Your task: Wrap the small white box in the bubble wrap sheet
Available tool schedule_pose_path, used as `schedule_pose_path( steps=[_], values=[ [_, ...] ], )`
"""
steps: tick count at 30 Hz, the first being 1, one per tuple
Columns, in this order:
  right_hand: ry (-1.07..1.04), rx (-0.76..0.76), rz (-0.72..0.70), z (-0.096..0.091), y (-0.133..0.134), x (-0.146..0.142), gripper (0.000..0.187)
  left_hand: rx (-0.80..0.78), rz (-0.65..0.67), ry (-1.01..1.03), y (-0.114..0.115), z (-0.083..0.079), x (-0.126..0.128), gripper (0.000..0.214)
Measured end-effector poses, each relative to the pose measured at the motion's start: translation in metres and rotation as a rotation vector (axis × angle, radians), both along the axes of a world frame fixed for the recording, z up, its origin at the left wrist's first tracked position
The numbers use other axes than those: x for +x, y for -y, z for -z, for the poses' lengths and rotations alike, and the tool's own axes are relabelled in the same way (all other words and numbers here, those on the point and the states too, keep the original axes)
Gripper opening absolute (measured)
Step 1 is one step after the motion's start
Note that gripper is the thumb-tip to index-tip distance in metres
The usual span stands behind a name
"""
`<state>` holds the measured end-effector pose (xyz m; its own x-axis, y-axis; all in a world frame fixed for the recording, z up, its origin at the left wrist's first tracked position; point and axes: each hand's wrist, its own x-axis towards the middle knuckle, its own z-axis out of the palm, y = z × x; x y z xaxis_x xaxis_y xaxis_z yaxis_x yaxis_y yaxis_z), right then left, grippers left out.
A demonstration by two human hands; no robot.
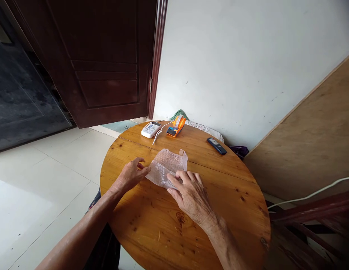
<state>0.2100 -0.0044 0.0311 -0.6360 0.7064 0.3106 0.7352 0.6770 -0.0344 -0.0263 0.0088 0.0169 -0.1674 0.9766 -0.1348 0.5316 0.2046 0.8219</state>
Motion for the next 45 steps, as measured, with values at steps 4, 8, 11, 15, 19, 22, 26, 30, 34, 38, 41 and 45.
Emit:
schedule_pose_path(
  steps=[4, 8, 11, 15, 19, 22, 26, 30, 34, 38, 41, 45],
  values=[
    [0.009, 0.005, 0.002, -0.001, -0.002, -0.001, 0.024, -0.111, -0.012, 0.182, -0.001, 0.002, 0.009, 0.057],
    [0.026, 0.032, -0.008, -0.004, -0.005, -0.004, 0.012, -0.113, 0.09, 0.318, -0.006, 0.002, 0.022, 0.012],
    [0.046, 0.037, -0.003, -0.005, -0.008, -0.007, 0.008, -0.084, 0.115, 0.404, -0.009, 0.001, 0.034, 0.005],
    [0.01, 0.003, -0.006, -0.002, -0.011, -0.009, 0.009, -0.065, 0.131, 0.507, -0.008, -0.003, 0.057, 0.005],
    [-0.14, -0.076, 0.021, -0.001, -0.008, -0.005, 0.018, -0.059, 0.2, 0.532, -0.003, -0.01, 0.069, 0.012],
    [-0.226, -0.152, 0.025, -0.002, -0.006, 0.001, 0.023, 0.019, 0.323, 0.39, 0.003, -0.019, 0.067, 0.007],
    [-0.239, -0.243, 0.066, -0.002, -0.007, 0.015, 0.036, 0.095, 0.478, 0.117, 0.011, -0.029, 0.062, 0.008],
    [-0.199, -0.334, 0.139, -0.004, -0.008, 0.029, 0.05, 0.156, 0.585, -0.085, 0.014, -0.035, 0.062, 0.011],
    [-0.224, -0.436, 0.185, -0.012, -0.006, 0.034, 0.046, 0.212, 0.638, -0.263, 0.014, -0.034, 0.063, 0.01],
    [-0.27, -0.514, 0.193, -0.013, -0.008, 0.035, 0.027, 0.316, 0.691, -0.385, 0.012, -0.029, 0.061, 0.012],
    [-0.375, -0.609, 0.206, -0.008, -0.014, 0.039, 0.019, 0.468, 0.729, -0.418, 0.007, -0.019, 0.056, 0.014],
    [-0.522, -0.701, 0.26, -0.001, -0.02, 0.046, 0.018, 0.656, 0.76, -0.278, -0.001, 0.002, 0.051, 0.029]
  ],
)
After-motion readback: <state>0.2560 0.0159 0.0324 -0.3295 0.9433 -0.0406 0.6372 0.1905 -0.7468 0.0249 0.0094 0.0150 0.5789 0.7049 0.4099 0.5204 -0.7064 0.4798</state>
